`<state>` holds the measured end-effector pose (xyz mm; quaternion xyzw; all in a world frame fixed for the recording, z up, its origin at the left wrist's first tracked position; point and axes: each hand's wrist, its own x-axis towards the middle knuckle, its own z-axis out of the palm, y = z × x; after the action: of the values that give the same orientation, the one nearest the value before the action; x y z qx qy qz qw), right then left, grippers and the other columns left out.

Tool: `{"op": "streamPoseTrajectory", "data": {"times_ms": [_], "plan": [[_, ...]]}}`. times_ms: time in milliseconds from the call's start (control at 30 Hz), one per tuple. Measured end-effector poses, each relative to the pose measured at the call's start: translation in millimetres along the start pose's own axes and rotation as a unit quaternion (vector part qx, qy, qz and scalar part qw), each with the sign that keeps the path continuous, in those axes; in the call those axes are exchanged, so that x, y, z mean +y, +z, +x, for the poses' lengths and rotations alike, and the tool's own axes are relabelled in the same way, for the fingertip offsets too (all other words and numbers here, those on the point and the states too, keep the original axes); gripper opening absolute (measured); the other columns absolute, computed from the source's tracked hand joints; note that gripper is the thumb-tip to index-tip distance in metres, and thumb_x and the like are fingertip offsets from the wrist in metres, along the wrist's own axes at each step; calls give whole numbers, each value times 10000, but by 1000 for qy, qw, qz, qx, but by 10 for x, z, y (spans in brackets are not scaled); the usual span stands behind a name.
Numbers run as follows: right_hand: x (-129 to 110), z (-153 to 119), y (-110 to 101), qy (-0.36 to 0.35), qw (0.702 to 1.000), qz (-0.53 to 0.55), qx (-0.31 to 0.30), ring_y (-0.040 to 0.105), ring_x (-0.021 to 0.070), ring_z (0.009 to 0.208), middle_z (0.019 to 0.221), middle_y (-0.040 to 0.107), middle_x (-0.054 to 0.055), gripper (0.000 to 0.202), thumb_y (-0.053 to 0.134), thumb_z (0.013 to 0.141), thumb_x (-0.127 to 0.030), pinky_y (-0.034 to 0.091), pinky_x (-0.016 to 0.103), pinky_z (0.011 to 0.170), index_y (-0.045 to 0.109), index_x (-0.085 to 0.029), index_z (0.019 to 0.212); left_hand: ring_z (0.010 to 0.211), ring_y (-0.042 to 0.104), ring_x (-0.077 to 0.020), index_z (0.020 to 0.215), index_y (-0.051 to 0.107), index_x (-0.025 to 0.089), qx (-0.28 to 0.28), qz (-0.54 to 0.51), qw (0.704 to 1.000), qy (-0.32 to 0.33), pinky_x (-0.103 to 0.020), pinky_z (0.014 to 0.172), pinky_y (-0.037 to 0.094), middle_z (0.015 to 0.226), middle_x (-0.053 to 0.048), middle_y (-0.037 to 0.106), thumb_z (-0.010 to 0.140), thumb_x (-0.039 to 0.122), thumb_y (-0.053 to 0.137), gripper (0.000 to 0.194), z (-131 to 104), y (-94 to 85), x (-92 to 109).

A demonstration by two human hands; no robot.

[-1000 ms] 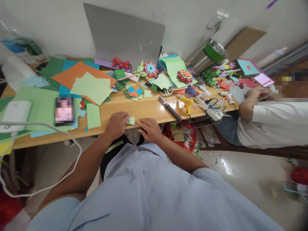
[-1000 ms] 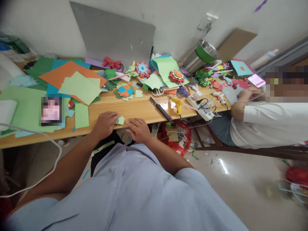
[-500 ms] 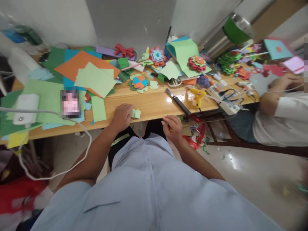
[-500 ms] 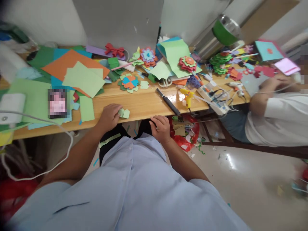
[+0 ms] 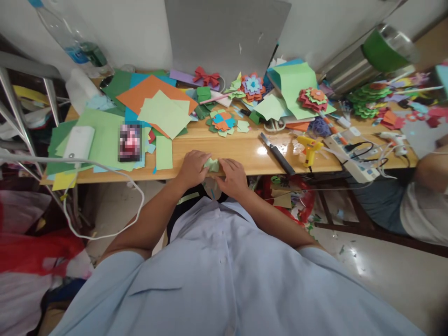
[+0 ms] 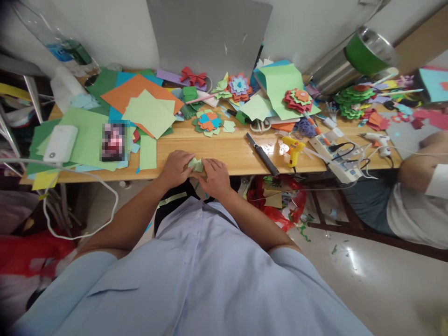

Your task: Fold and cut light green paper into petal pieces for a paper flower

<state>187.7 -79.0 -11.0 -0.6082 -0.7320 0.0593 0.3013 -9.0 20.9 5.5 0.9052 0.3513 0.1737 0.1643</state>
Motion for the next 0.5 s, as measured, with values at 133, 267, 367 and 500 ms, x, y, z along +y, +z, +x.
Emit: {"op": "streamPoseTrajectory", "data": {"times_ms": [133,267,367,500], "plan": [[8,44,82,25,1000,-9,12,621,356,1300,1354,716,189,563,638,978,-465,454,538,1143,602,-146,1441,1187,608,-331,1402,665,144,-4,14,1000,-5,-506,1066,429,1199,-147,735,927,292,586,503,-30,21,29],[83,15,117,8,998,24,64,668,328,1206,1250,757,174,478,603,993,-376,494,514,1090,615,-169,1423,1167,612,-346,1387,678,155,-5,11,1000,-10,-516,1047,421,1147,-152,737,928,332,621,496,-44,47,32],[152,7,130,11,994,59,91,707,303,1090,1118,789,142,403,539,1025,-320,524,511,1036,641,-205,1397,1145,618,-353,1357,694,175,-5,3,1000,-20,-524,1037,427,1113,-146,741,933,361,630,467,-34,55,37],[215,23,151,49,987,73,131,731,277,972,1014,798,111,345,524,1032,-327,569,483,959,708,-228,1306,1189,613,-353,1319,705,182,16,-20,999,-31,-535,1081,430,1189,-150,727,909,363,670,449,-9,53,79]]}}
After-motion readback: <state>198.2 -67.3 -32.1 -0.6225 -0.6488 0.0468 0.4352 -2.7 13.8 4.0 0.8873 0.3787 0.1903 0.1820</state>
